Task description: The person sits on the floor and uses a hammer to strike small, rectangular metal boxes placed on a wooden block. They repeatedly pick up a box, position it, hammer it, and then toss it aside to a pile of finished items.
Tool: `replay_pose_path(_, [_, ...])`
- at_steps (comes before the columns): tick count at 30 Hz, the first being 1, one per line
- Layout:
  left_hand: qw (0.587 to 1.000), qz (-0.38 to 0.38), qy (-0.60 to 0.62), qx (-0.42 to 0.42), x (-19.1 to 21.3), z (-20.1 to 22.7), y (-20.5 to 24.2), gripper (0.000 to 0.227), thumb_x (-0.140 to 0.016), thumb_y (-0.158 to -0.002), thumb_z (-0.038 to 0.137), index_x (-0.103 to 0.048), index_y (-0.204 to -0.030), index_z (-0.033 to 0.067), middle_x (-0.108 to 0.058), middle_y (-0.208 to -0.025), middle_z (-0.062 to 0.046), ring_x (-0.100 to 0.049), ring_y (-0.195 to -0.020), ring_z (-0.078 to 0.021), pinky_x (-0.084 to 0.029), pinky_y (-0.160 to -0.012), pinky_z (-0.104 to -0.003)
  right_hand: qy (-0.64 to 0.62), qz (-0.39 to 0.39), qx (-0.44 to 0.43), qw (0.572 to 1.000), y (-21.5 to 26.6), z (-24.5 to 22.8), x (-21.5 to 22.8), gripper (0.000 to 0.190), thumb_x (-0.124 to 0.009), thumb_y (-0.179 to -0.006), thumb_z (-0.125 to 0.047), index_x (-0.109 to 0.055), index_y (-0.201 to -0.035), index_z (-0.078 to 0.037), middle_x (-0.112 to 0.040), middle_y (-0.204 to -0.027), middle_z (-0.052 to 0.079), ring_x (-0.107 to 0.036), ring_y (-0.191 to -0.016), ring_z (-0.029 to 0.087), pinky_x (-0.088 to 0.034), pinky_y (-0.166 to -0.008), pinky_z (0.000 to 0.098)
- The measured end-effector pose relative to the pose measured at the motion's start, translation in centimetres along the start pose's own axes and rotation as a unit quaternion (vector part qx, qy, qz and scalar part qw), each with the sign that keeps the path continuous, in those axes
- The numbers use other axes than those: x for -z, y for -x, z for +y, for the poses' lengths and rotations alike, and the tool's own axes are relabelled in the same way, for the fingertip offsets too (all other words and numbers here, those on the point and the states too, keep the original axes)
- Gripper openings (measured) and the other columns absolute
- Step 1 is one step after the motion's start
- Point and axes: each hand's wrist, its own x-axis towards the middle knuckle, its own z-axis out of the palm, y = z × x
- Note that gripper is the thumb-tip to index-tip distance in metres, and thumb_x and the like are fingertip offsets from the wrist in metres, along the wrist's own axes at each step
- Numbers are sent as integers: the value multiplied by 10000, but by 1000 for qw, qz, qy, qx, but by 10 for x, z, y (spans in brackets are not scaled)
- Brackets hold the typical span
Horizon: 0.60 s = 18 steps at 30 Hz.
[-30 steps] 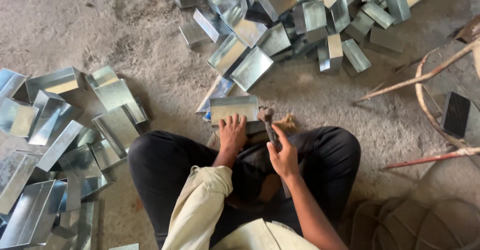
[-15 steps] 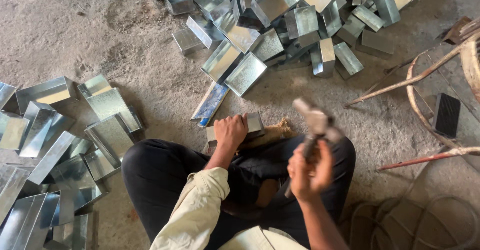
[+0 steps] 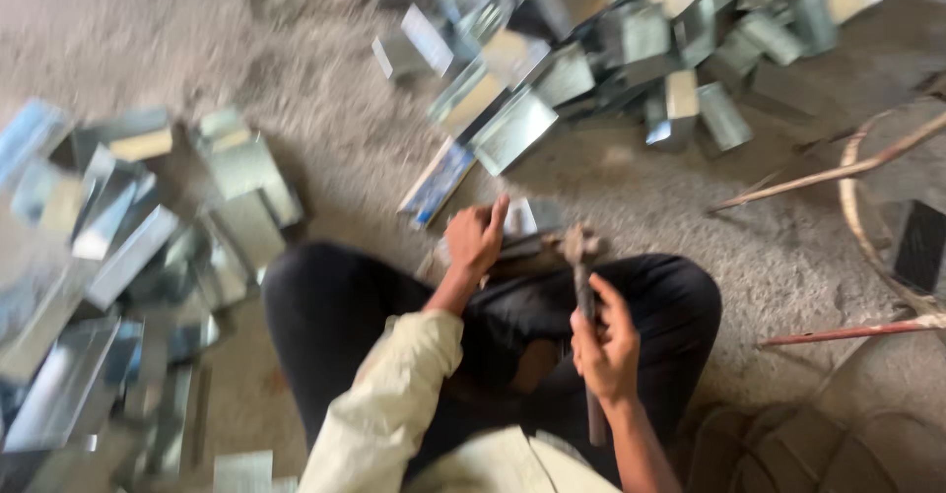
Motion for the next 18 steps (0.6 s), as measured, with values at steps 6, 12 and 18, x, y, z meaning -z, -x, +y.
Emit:
replay_pose_path(6, [965,13,261,-30,-64,-60,12,638,-376,-1088,401,-496,-632,-28,-487,-578,-220,-462,-560,-402,-314,-594,-509,-33,-57,172,983,13,-38,-3,455,-585,-997,57,-545,-1440,-40,-656,-1001,85,-561,-576,63,-457,-428,214])
replay_pose_path(12, [958,71,277,-11,-94,-100,19,578,-382,-1110,366,-429,-697,-37,-375,-630,-194,-357,-579,-244,-291,-585,-490,28,-77,306,949,15,-40,-11,419,-604,-1013,31,-552,-1416,-71,-680,-1037,76,-560,-597,66,-454,-495,201])
replay_pose_path(18, [945,62,320,29,-109,-113,20,563,-412,-1059,345,-454,-651,-41,-393,-535,-214,-377,-512,-354,-266,-553,-516,207,-105,225,946,-13,-22,-32,408,-666,-997,-24,-655,-1401,-86,-656,-850,36,-522,-613,68,-427,-547,203])
